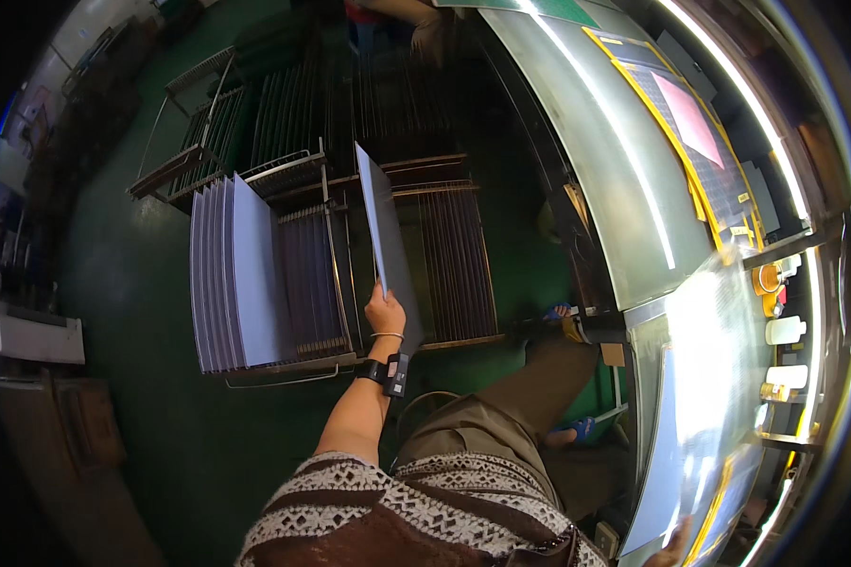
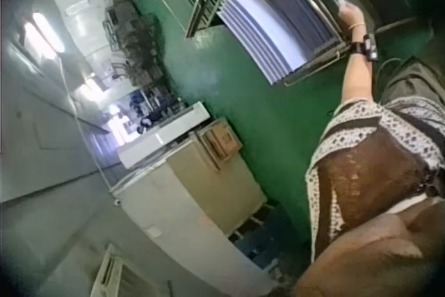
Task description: Inspecting large patterned PCB panels and placing them into sorting racks.
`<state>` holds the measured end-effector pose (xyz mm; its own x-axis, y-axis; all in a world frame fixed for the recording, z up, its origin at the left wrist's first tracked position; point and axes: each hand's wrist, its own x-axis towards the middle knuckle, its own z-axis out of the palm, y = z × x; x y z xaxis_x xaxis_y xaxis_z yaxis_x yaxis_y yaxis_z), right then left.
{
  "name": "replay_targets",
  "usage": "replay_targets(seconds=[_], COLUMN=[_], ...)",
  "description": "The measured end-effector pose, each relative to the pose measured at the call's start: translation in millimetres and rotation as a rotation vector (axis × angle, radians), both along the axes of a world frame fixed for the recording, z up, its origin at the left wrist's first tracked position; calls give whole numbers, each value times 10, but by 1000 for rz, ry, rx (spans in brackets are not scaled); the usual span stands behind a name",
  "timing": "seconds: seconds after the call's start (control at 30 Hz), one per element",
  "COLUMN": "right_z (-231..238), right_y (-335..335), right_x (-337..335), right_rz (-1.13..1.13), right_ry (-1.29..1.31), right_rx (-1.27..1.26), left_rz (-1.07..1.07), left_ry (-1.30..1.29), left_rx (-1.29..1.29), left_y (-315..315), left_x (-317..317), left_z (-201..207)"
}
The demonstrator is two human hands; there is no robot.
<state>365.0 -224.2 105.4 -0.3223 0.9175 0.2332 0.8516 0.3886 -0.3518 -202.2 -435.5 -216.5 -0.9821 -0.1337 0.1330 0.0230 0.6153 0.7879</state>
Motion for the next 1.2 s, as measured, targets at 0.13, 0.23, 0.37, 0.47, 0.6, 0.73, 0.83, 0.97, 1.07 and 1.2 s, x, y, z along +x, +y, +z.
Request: replay_targets(seconds=[0.13,0.23,0.37,0.47,0.6,0.73,0.83,0.97,1.07,1.2], right_z=[-482,-596,-659,-683,-702,-754,-821,-862,-894,-944], right_y=[-174,-175,-147,-118,-106,-85,-123,-102,-79,-37], right_x=[234,297,327,358,417,415,364,356,364,353], right_rz=[-243,-305,-348,-378,-416,-464,-499,-531,-555,-574], right_ry=[52,65,83,90,106,143,174,197,213,232], right_rx=[-258,-319,-364,-383,-401,-432,-441,-461,-477,-494], left_rz=[-62,-65,-75,-94,-100,-128,-135,-175,-170,-159], left_ry=[-15,-28,-4,-25,-39,-15,-40,-99,-137,-59], left_rx=[63,43,80,98,125,95,84,58,39,59], left_y=[149,207,218,255,320,387,423,453,491,527], left_x=[112,144,152,158,154,99,27,-67,-94,-147], left_z=[-181,-206,-297,-322,-311,-327,-339,-324,-300,-373])
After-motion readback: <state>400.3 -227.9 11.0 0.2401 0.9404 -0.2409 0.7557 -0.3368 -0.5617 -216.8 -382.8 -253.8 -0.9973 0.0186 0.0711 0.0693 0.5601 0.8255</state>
